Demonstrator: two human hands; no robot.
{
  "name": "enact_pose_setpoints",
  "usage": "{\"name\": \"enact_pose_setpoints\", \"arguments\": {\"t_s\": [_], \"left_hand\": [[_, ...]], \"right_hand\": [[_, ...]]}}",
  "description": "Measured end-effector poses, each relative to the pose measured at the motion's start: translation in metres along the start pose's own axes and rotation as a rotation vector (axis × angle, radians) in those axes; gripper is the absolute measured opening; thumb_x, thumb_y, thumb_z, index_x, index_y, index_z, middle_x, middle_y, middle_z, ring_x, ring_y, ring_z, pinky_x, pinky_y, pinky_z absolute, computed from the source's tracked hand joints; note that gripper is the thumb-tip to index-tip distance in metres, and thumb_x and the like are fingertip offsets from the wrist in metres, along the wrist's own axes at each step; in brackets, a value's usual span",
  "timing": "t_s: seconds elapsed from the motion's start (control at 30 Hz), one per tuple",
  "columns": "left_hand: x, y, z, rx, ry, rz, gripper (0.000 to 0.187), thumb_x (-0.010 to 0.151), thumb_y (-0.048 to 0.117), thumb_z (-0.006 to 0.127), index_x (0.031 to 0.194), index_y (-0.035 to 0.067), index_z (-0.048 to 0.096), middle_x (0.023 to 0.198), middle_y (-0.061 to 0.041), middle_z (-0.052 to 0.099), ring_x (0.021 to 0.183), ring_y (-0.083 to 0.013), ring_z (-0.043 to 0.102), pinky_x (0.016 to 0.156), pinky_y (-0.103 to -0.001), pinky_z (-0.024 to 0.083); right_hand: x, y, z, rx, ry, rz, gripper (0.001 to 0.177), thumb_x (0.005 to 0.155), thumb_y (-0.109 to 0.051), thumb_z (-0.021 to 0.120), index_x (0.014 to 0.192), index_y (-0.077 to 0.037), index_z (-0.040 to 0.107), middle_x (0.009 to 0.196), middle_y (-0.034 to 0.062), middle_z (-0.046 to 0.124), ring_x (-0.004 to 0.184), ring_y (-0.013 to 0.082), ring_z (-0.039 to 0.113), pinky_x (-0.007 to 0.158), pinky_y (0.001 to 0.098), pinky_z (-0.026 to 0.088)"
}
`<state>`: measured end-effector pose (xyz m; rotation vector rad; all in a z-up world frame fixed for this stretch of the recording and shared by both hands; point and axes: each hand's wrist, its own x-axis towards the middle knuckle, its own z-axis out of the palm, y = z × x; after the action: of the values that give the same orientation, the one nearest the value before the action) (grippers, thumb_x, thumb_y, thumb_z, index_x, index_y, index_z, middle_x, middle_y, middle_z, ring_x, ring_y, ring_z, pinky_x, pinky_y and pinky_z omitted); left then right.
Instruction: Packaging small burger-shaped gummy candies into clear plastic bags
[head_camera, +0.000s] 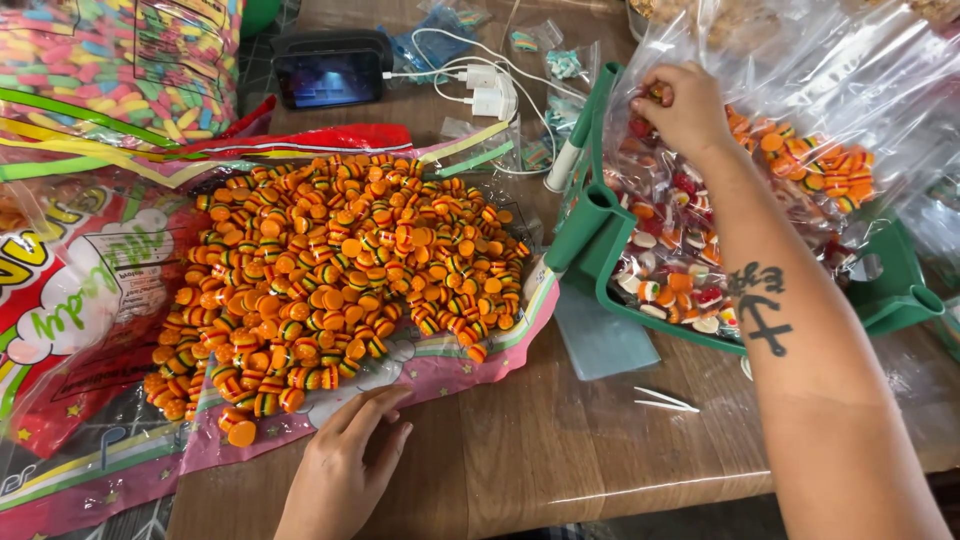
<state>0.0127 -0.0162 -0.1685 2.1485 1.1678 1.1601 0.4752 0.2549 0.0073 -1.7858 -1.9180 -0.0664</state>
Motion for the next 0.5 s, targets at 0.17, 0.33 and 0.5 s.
{"name": "enact_pose_setpoints", "arguments": {"t_s": [0.17,0.33,0.5], "left_hand": [[-0.001,0.003,-0.004,-0.018,0.003,-0.004,0.033,0.09,0.011,0.069,0.123,0.012,0.067,0.114,0.0,0.073,0.088,-0.0126,0.071,0.09,-0.031,0.057],[-0.001,0.013,-0.008,0.062,0.042,0.091,0.031,0.094,0.01,0.065,0.124,0.008,0.066,0.123,-0.007,0.07,0.113,-0.0225,0.069,0.1,-0.036,0.053],[0.012,0.051,0.037,0.065,0.024,0.396,0.02,0.095,0.008,0.068,0.114,0.009,0.073,0.133,-0.01,0.068,0.107,-0.0266,0.07,0.098,-0.042,0.053]], "right_hand": [[-0.028,-0.037,-0.053,0.174,0.032,-0.007,0.008,0.104,-0.009,0.075,0.11,-0.014,0.072,0.107,0.005,0.069,0.095,0.0153,0.06,0.093,0.038,0.053],[-0.134,-0.087,-0.11,0.26,0.094,-0.204,0.02,0.114,0.01,0.068,0.132,0.006,0.062,0.122,0.0151,0.066,0.104,0.0184,0.061,0.094,0.0305,0.051],[-0.28,-0.104,-0.081,0.288,0.111,-0.183,0.012,0.102,-0.01,0.066,0.109,0.0,0.067,0.1,0.01,0.072,0.086,0.0168,0.071,0.081,0.0263,0.061]]}}
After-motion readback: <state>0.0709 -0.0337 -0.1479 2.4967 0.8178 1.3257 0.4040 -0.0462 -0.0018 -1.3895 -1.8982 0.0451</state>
